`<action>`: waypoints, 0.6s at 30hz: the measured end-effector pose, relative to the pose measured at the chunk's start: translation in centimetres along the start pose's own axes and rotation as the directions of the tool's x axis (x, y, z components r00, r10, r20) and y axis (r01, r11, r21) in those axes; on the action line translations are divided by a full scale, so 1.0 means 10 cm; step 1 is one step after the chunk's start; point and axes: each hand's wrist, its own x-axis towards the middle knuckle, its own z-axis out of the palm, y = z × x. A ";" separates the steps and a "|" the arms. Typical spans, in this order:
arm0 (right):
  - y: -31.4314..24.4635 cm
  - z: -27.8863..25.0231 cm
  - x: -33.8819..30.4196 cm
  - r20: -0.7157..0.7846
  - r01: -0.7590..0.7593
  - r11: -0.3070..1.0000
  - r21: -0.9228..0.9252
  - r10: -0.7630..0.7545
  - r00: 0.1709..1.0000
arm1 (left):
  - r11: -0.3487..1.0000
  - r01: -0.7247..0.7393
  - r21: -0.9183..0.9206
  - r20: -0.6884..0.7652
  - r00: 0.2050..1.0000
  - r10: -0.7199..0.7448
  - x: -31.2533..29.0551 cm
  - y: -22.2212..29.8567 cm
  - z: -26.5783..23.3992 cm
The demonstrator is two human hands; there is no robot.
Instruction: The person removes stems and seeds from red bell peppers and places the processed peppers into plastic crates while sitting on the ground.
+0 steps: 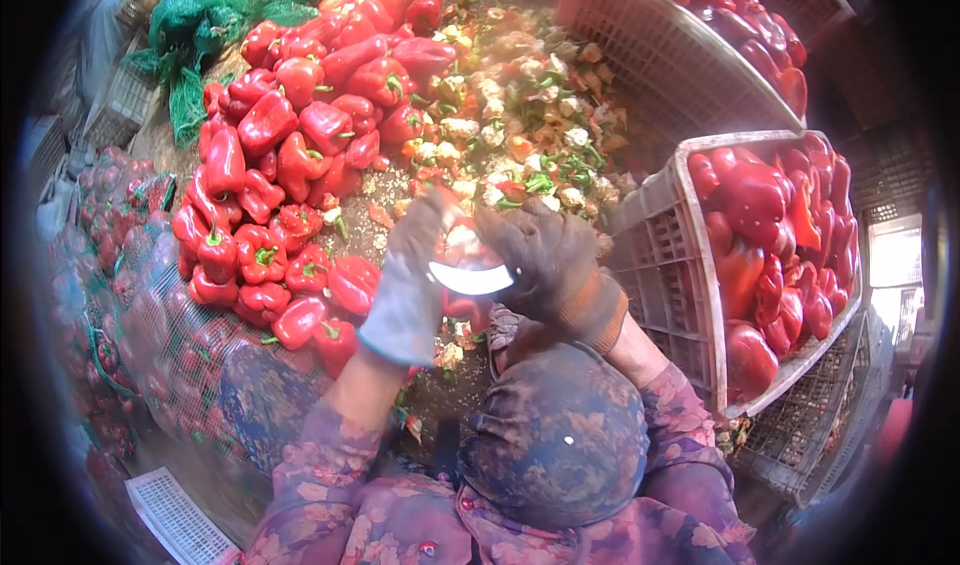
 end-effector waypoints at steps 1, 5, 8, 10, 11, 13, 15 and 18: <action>0.00 0.07 -0.07 -0.044 0.022 1.000 0.004 -0.022 0.999 | 0.994 -0.012 -0.109 -0.028 1.000 0.009 -0.04 -0.02 0.03; 0.12 0.46 -0.03 -0.066 -0.124 0.708 0.695 0.235 0.970 | 0.993 0.015 -0.119 -0.057 0.998 -0.022 0.10 -0.19 -0.23; 0.04 0.18 0.03 0.033 -0.106 0.890 0.443 0.102 0.994 | 0.999 0.032 0.043 -0.121 0.992 -0.027 0.01 -0.27 -0.25; 0.00 -0.05 0.19 0.278 -0.113 0.966 0.235 0.045 0.959 | 0.972 0.147 0.182 -0.191 0.975 -0.112 0.05 -0.02 -0.12; -0.01 -0.06 0.25 0.337 -0.089 0.980 0.181 0.023 0.941 | 0.976 0.191 0.104 -0.188 0.968 -0.169 0.06 -0.04 -0.14; 0.01 -0.03 0.26 0.341 -0.037 0.983 0.179 -0.027 0.940 | 0.960 0.274 -0.057 -0.186 0.942 -0.280 0.03 -0.10 -0.19; 0.11 0.16 0.15 0.227 -0.012 0.964 0.267 -0.051 0.972 | 0.995 0.076 0.068 -0.127 0.990 -0.067 0.02 -0.04 -0.23; 0.23 0.75 -0.12 -0.082 -0.044 0.626 0.778 0.171 0.982 | 0.957 0.230 0.175 -0.092 0.972 -0.216 -0.01 0.03 -0.09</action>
